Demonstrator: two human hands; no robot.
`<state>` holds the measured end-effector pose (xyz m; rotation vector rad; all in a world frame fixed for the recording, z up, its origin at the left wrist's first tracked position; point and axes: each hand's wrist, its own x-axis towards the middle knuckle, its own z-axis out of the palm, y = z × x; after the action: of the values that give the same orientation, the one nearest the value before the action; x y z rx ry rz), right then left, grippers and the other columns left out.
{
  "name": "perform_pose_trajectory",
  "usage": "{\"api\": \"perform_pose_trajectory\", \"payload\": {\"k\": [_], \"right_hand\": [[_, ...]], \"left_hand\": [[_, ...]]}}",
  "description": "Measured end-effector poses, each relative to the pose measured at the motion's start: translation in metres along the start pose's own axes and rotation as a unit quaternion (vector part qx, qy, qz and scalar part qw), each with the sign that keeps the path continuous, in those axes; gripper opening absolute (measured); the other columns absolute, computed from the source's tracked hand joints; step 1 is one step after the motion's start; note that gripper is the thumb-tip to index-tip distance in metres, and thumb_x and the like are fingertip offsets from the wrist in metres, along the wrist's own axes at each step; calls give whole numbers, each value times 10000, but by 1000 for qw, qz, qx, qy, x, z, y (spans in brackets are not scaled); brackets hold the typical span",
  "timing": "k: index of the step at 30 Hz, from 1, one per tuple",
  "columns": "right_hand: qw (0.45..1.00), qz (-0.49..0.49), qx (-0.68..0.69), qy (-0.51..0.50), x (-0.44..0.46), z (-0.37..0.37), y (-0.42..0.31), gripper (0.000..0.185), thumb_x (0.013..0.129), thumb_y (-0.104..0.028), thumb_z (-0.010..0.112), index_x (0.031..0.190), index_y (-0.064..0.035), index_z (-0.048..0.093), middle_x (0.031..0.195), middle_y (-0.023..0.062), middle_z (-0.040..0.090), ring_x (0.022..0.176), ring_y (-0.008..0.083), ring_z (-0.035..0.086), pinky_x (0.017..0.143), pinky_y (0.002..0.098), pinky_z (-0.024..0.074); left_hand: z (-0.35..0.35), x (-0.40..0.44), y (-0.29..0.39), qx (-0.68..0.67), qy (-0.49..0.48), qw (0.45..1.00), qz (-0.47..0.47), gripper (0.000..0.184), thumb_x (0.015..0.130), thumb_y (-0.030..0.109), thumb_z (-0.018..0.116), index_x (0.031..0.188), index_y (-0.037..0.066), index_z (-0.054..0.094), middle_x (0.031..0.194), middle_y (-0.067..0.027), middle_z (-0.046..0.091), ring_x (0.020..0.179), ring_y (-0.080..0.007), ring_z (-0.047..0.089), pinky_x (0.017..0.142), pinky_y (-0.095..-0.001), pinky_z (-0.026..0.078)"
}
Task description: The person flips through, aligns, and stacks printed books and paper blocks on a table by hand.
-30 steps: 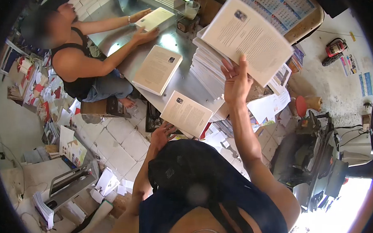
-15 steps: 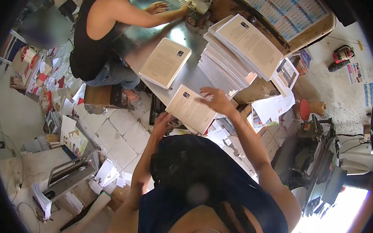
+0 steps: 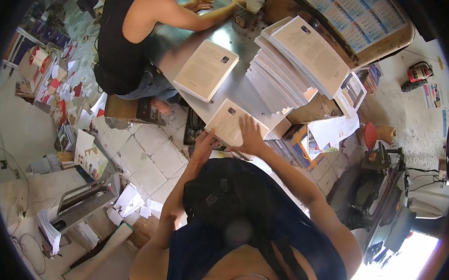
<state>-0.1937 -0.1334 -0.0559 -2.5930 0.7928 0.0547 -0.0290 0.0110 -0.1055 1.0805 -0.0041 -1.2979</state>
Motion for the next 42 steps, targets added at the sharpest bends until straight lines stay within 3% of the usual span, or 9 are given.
{"api": "perform_pose_trajectory", "payload": {"k": [5,15,23,26,30,33,36,40,42], "right_hand": [[998,28,-49,9,-10,14,-27,1015,818,-642,620,1472,45,258,1529,318,215,1398,535,214,1119,618,228],[995,23,98,-19,0,-26,-11,797,855,-595,610,1403,-37,457,1386,246,486,1278,420,476,1046,488,412],[992,62,112,-12,12,-85,-15,476,920,-414,609,1154,0,621,833,271,669,858,440,665,756,485,526],[985,27,157,69,6,-136,-2,391,924,-366,628,1051,3,656,830,286,660,836,428,664,700,474,517],[944,5,285,165,-39,-263,-45,251,942,-222,653,1006,19,678,662,74,613,622,92,513,519,316,428],[909,52,215,353,-71,-327,-71,274,926,-145,653,1140,24,624,725,53,623,616,77,464,508,262,385],[840,-43,8,540,-57,-351,-76,390,869,-75,684,1247,-27,601,1027,174,703,945,223,690,778,324,549],[802,-84,-221,548,-9,-342,-41,464,803,-37,708,1257,-89,628,1199,149,663,1101,303,650,905,406,557],[869,-8,-232,438,14,-304,2,451,812,-137,724,1249,-86,628,1285,154,614,1181,344,594,990,423,499]], "left_hand": [[20,-4,7,16,46,999,3,369,952,351,638,1118,49,505,1122,-83,594,1024,-200,601,916,-398,495],[31,6,8,21,67,997,-5,519,972,552,492,1249,113,516,1132,-53,580,980,-182,579,837,-439,504],[19,9,5,82,130,988,-31,429,966,404,581,1271,104,543,1176,-26,570,1053,-182,548,839,-421,493],[13,11,5,108,136,985,-15,383,934,272,650,1244,66,563,1148,-46,594,1026,-190,579,761,-386,539],[17,16,2,121,163,979,5,362,924,194,653,1221,8,561,1123,-88,629,950,-202,642,672,-346,598],[11,14,-1,119,158,980,12,358,922,191,656,1218,10,567,1122,-80,631,947,-193,639,678,-342,593],[12,18,0,143,145,979,24,345,920,190,662,1206,15,585,1089,-68,644,919,-180,640,670,-325,575],[14,17,2,147,151,977,21,315,918,187,666,1178,18,610,1039,-56,660,880,-168,641,664,-305,551],[13,17,1,116,146,982,7,316,918,185,665,1177,14,607,1042,-57,659,885,-169,642,677,-303,550]]}}
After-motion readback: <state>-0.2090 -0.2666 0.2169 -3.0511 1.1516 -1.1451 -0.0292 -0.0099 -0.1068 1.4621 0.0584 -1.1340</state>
